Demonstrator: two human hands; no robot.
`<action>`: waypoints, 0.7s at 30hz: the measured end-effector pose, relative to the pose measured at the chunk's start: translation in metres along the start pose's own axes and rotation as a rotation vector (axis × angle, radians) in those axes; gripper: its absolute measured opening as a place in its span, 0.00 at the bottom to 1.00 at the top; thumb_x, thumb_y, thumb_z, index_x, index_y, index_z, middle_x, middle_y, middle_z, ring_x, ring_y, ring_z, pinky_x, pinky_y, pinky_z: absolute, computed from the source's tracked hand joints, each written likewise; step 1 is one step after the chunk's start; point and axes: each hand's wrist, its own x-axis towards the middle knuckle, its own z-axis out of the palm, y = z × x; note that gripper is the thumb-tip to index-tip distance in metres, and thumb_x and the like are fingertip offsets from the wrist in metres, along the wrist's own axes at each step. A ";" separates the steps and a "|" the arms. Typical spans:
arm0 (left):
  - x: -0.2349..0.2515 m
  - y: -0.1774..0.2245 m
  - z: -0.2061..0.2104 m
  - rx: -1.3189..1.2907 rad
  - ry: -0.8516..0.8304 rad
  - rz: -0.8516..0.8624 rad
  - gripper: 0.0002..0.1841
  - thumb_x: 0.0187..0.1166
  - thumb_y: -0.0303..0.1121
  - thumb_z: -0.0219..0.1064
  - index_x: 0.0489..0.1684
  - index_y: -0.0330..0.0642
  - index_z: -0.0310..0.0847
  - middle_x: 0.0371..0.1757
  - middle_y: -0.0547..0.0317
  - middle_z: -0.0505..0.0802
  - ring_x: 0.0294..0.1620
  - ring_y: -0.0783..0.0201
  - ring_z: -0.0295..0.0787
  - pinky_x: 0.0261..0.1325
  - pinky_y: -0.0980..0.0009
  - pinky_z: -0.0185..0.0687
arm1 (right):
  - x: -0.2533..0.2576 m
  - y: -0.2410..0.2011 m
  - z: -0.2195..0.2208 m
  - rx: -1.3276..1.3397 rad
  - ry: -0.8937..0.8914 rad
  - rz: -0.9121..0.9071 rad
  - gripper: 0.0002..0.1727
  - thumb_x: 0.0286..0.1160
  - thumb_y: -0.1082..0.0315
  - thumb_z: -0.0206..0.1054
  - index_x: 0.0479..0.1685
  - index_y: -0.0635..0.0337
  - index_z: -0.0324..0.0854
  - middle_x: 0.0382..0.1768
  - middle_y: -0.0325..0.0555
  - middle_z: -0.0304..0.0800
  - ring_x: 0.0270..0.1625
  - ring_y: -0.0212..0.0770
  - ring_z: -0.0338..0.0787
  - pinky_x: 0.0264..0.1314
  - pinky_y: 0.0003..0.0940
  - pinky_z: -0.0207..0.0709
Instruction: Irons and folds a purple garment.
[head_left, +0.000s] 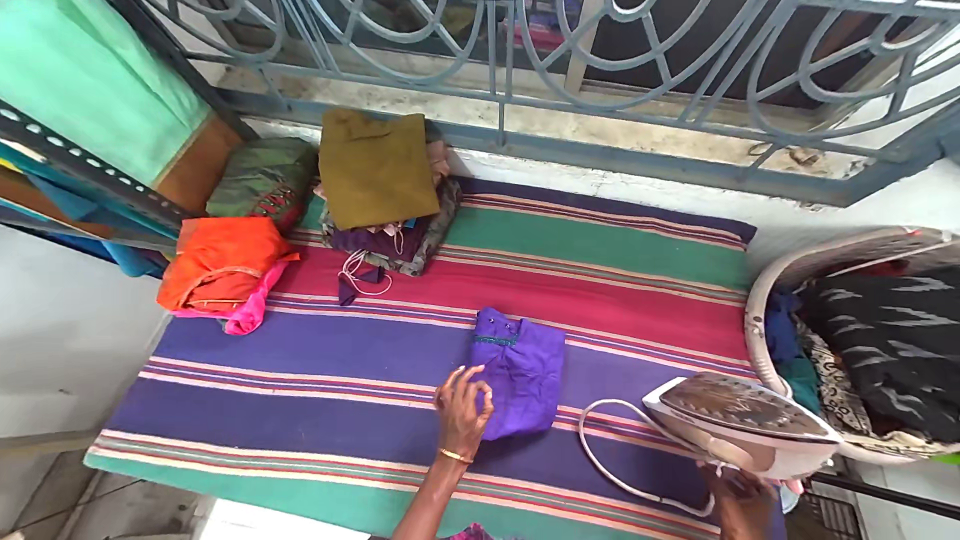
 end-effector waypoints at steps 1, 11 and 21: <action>-0.011 -0.005 -0.012 -0.046 0.023 -0.091 0.13 0.76 0.36 0.61 0.35 0.36 0.90 0.66 0.45 0.91 0.74 0.34 0.80 0.72 0.32 0.67 | 0.004 0.000 0.000 0.005 0.015 -0.023 0.46 0.58 0.79 0.79 0.76 0.84 0.54 0.57 0.66 0.77 0.54 0.40 0.80 0.57 0.32 0.78; -0.095 -0.036 -0.057 -0.023 0.196 -0.687 0.31 0.54 0.13 0.68 0.65 0.16 0.74 0.82 0.17 0.67 0.82 0.18 0.59 0.79 0.26 0.54 | 0.044 -0.033 -0.006 -0.003 -0.050 -0.266 0.36 0.53 0.77 0.82 0.64 0.88 0.72 0.56 0.66 0.88 0.59 0.33 0.88 0.68 0.26 0.79; 0.015 0.033 0.013 -0.123 -0.298 0.210 0.21 0.76 0.25 0.60 0.67 0.41 0.88 0.72 0.51 0.90 0.75 0.42 0.83 0.73 0.37 0.75 | 0.022 -0.183 0.067 -0.047 -0.726 0.106 0.14 0.81 0.72 0.67 0.60 0.69 0.76 0.28 0.42 0.88 0.24 0.33 0.88 0.31 0.29 0.86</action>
